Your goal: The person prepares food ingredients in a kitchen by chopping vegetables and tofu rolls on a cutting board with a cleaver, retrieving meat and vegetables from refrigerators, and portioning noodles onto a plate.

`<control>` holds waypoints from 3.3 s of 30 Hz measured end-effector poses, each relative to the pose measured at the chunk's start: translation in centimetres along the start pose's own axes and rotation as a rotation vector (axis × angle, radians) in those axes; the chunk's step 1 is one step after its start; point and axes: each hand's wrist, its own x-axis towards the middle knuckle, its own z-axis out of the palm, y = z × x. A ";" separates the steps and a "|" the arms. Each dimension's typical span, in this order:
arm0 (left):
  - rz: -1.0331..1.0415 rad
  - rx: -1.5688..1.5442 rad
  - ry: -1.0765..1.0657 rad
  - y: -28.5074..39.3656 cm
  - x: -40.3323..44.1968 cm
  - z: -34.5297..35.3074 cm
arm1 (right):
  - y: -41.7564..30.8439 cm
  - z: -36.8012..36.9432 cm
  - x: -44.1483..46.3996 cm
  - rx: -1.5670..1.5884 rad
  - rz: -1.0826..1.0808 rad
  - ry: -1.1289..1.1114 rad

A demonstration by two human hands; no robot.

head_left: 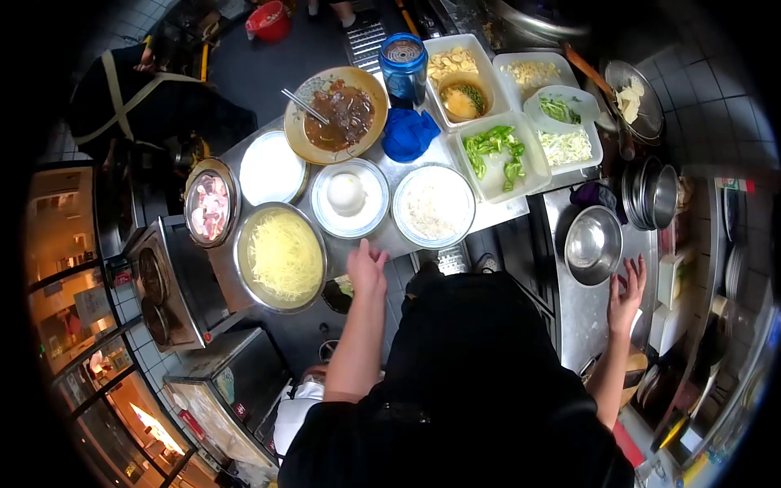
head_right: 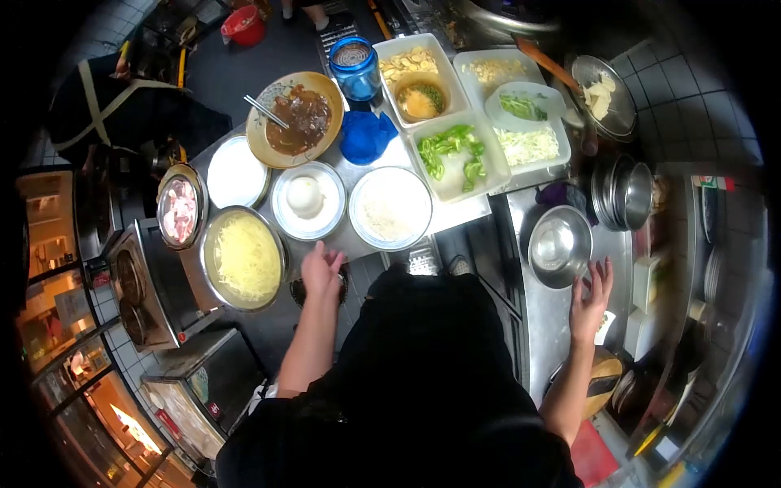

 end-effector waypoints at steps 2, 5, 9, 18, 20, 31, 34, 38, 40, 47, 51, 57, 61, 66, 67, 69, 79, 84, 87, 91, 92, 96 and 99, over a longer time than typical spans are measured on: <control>0.135 -0.220 -0.074 -1.2 2.9 0.9 | 0.4 0.1 -1.1 0.005 0.010 -0.009; 0.223 -0.352 -0.206 -1.5 4.2 1.4 | 0.9 -0.3 -1.8 0.016 0.019 -0.003; 0.184 -0.304 -0.192 -0.1 4.8 1.1 | 1.8 -0.9 -2.0 0.018 0.033 0.020; 0.126 -0.243 -0.249 -1.0 0.7 -0.7 | 3.7 -0.1 -4.7 0.037 0.097 0.015; 0.206 -0.167 -0.295 -0.8 -1.7 -0.5 | 3.3 -0.5 -5.1 0.050 0.132 0.034; 0.234 0.200 -0.732 5.1 -6.0 16.1 | 4.8 -1.2 -9.7 0.094 0.276 0.141; 0.240 0.283 -0.860 5.4 -2.3 23.1 | 4.5 -1.5 -11.4 0.117 0.308 0.169; 0.253 0.454 -0.697 5.3 1.2 30.3 | 5.1 -1.4 -14.0 0.070 0.319 0.155; 0.288 0.433 -0.670 5.0 1.9 31.9 | 4.6 -1.4 -14.8 0.057 0.333 0.144; 0.335 0.559 -0.553 4.7 2.7 32.5 | 2.9 0.6 -14.7 0.120 0.358 0.087; 0.417 0.545 -0.551 4.9 2.0 30.1 | 1.6 1.6 -12.0 0.114 0.271 0.042; 0.927 0.652 -0.413 1.6 -0.6 15.3 | 0.7 3.9 -10.0 0.211 0.256 -0.043; 0.885 0.767 -0.160 -4.9 0.9 3.7 | -0.9 5.0 -9.1 0.243 0.213 -0.128; -0.009 0.306 -0.411 -5.8 -1.0 1.6 | -1.5 6.0 -9.0 0.208 0.269 -0.248; -0.018 0.332 -0.485 -5.7 -0.4 2.0 | -1.2 6.3 -9.3 0.118 0.194 -0.270; -0.010 0.398 -0.615 -5.3 0.7 2.8 | -2.4 5.5 -9.7 0.171 0.258 -0.275; 0.111 0.402 -0.643 -4.5 2.1 3.2 | 15.7 6.8 -21.0 1.069 1.243 0.550; 0.102 0.414 -0.550 -6.0 0.5 0.0 | 29.3 3.9 -22.2 1.259 1.321 0.979; 0.101 0.448 -0.515 -8.6 -3.3 -2.7 | 33.4 2.2 -21.0 1.285 1.278 1.061; 0.052 0.506 -0.469 -12.6 -7.9 -6.3 | 36.9 1.9 -20.2 1.322 1.289 1.045; 0.050 0.525 -0.479 -13.5 -9.0 -7.4 | 37.3 2.2 -20.3 1.277 1.310 1.029; 0.088 0.592 -0.434 -16.4 -15.0 -9.3 | 39.9 3.5 -22.9 1.243 1.195 0.849; 0.059 0.552 -0.374 -17.4 -17.4 -10.5 | 33.6 2.0 -23.3 1.144 1.082 0.705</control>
